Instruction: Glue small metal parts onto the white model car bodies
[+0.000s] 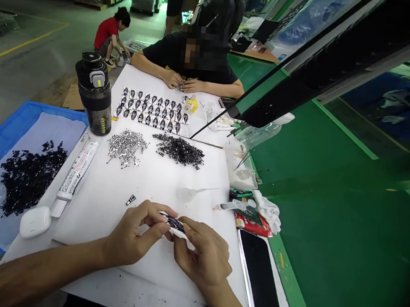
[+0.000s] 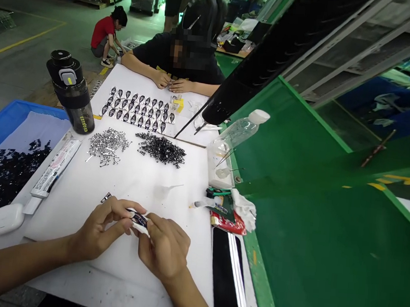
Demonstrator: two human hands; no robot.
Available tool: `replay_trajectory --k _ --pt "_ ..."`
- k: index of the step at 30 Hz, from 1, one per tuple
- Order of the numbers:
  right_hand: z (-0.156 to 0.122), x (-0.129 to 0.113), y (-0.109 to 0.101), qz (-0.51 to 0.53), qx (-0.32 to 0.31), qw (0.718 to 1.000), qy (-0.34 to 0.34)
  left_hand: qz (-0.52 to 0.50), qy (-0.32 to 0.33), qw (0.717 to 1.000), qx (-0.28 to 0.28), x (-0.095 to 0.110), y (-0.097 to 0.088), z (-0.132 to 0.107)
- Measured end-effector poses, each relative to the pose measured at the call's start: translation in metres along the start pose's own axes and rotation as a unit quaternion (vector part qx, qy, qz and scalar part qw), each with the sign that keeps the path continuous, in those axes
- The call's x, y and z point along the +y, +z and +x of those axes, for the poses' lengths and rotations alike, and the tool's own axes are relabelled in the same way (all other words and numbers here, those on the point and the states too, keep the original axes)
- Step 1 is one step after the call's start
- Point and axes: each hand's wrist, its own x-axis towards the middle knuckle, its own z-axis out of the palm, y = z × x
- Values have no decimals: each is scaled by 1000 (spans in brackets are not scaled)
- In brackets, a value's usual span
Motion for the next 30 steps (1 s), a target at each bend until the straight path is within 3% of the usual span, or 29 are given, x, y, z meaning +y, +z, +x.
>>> replay_trajectory --k 4,10,19,30 --pt "4 8 1 -1 -22 1000 -11 -19 -96 994 42 -3 0 1" --pt "6 8 2 -29 -40 998 33 -55 -137 986 83 -4 1 7" --pt "13 8 -3 5 -182 981 69 -70 -129 980 137 -5 2 10" --pt "23 4 -22 126 -273 929 217 -19 -117 984 133 -7 6 3"
